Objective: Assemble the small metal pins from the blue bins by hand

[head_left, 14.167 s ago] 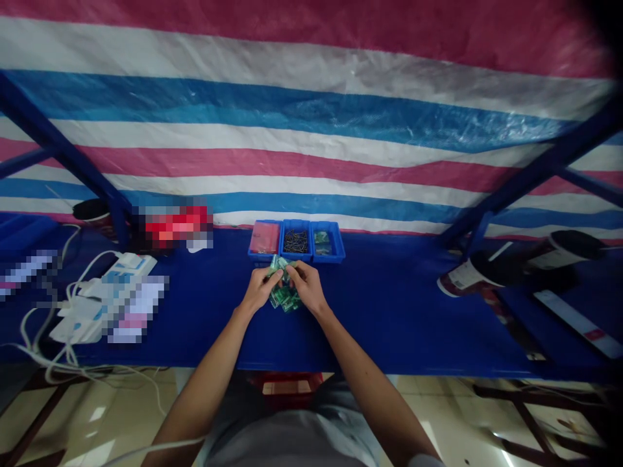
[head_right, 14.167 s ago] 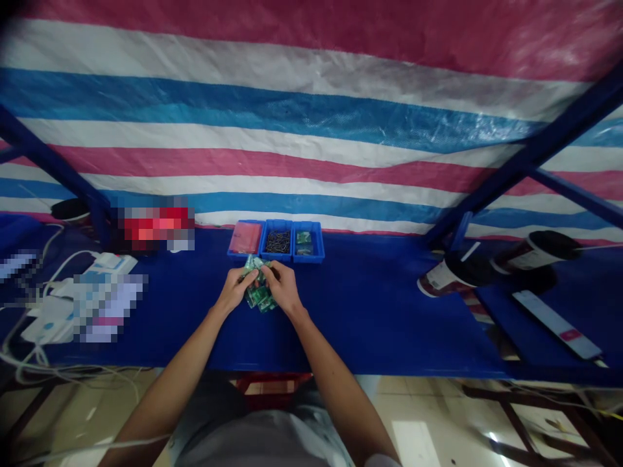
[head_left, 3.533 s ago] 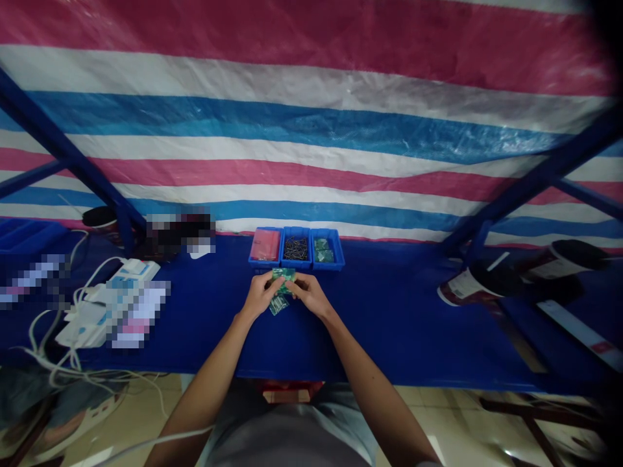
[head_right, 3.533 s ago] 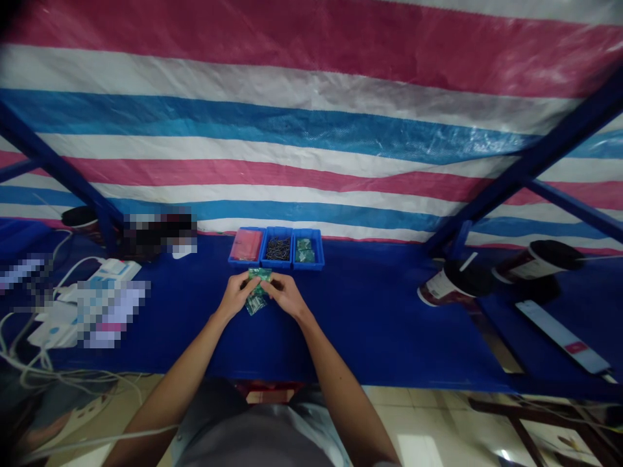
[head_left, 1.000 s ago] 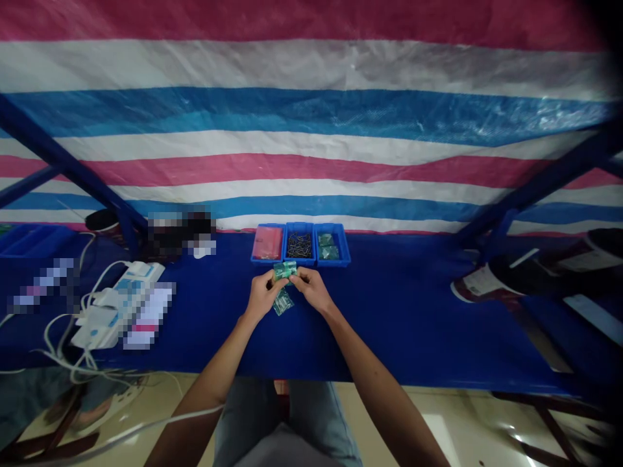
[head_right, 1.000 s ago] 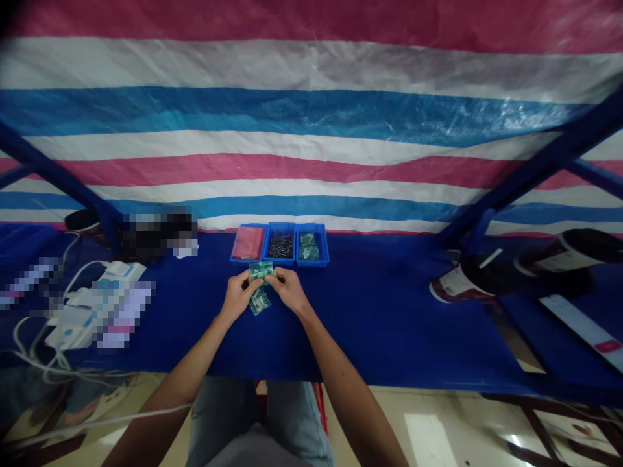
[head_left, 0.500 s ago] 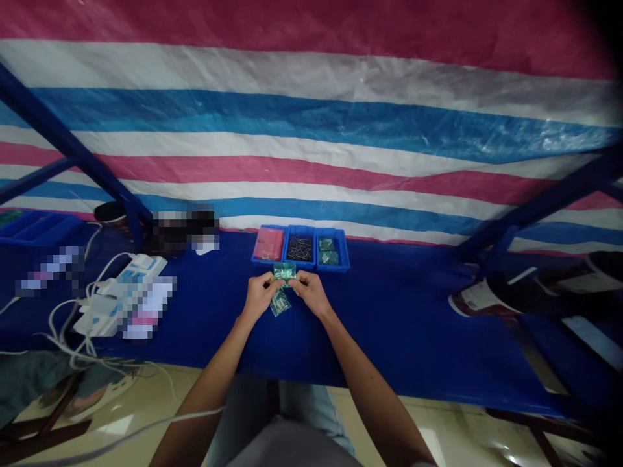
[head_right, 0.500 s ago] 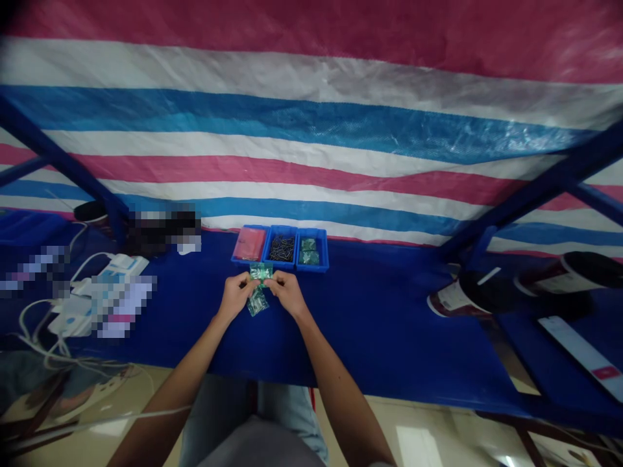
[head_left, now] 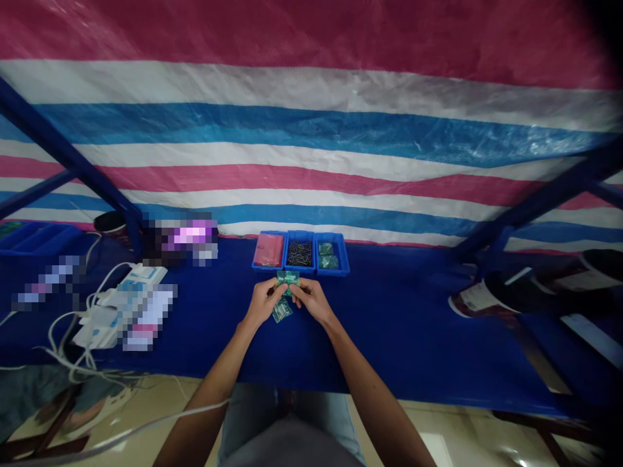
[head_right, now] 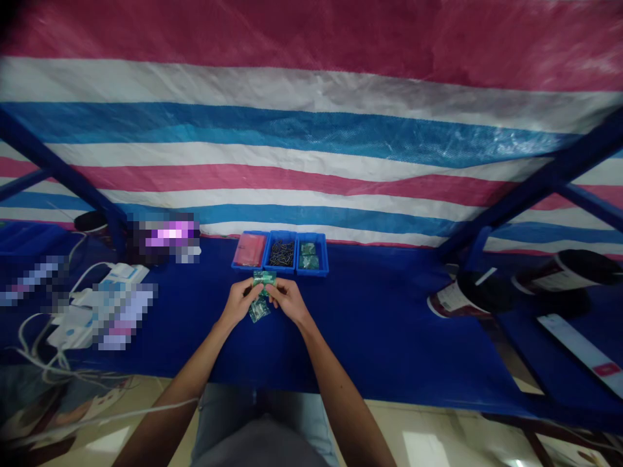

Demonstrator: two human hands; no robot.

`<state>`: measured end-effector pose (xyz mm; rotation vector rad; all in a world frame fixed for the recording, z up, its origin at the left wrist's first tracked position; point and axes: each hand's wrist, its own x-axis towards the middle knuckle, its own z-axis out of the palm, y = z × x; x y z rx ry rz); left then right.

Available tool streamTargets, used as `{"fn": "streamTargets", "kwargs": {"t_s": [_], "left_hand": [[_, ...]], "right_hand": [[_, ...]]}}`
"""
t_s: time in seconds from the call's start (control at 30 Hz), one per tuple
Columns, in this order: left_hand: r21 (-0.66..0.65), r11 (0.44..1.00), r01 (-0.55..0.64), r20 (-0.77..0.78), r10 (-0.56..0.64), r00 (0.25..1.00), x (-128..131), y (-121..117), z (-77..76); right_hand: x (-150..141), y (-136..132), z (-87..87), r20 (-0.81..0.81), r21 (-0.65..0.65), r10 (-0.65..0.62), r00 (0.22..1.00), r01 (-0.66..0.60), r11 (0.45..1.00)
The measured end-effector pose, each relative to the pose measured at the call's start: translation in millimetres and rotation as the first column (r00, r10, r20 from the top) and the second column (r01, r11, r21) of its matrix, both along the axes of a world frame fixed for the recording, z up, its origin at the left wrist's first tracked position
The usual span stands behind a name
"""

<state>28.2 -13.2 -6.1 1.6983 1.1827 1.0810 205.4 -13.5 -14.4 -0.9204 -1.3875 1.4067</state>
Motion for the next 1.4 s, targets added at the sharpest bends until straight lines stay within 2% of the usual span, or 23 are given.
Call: {"fn": "streamTargets", "kwargs": {"t_s": [0.2,0.43,0.6,0.83,0.97,1.13,1.2,1.23,1.3,1.33,1.4], "left_hand": [[0.024,1.0,-0.006,-0.012,0.007,1.0,-1.2,-0.3,-1.2],[0.028,1.0,0.002,-0.012,-0.001,1.0,-1.5,-2.0,1.9],[0.008,0.999,0.031,-0.037,-0.031,0.999,-1.1,-2.4,2.6],[0.051,0.997,-0.05,0.003,0.05,0.999,-3.3,1.5,-7.3],[0.072,0.995,-0.069,0.017,0.068,0.998,-4.4,1.1,-10.2],[0.07,0.996,-0.062,0.051,0.058,0.997,-5.3,-2.5,-9.0],[0.067,0.993,-0.094,0.074,0.089,0.993,-5.1,-2.4,-8.1],[0.066,0.992,-0.109,0.08,0.104,0.991,-4.8,-2.0,-7.6],[0.064,0.99,-0.123,0.075,0.118,0.99,-3.9,-1.1,-6.4],[0.064,0.99,-0.123,0.066,0.119,0.991,-3.4,-0.8,-5.6],[0.065,0.991,-0.114,0.047,0.111,0.993,-2.5,-0.9,-3.8]], "right_hand": [[-0.1,-2.3,3.2,-0.012,-0.012,0.07,0.997,-0.07,0.997],[-5.0,-2.9,-3.5,0.037,0.027,-0.057,0.998,0.057,0.998],[-1.8,-1.7,-5.1,0.015,0.037,-0.064,0.998,0.063,0.997],[-2.7,0.7,-7.0,0.011,0.032,-0.024,1.0,0.024,0.999],[-3.9,-4.0,1.8,0.058,0.085,-0.09,0.994,0.085,0.993],[14.1,-10.5,30.1,0.056,0.125,-0.196,0.979,0.188,0.974],[34.2,-2.6,44.7,0.096,0.155,-0.347,0.933,0.331,0.931],[46.0,5.1,51.5,0.128,0.19,-0.45,0.884,0.423,0.886],[69.0,26.7,62.1,0.231,0.302,-0.636,0.736,0.567,0.766],[78.5,39.5,65.2,0.29,0.358,-0.694,0.659,0.597,0.717],[91.0,65.0,66.3,0.463,0.43,-0.717,0.522,0.575,0.696]]}}
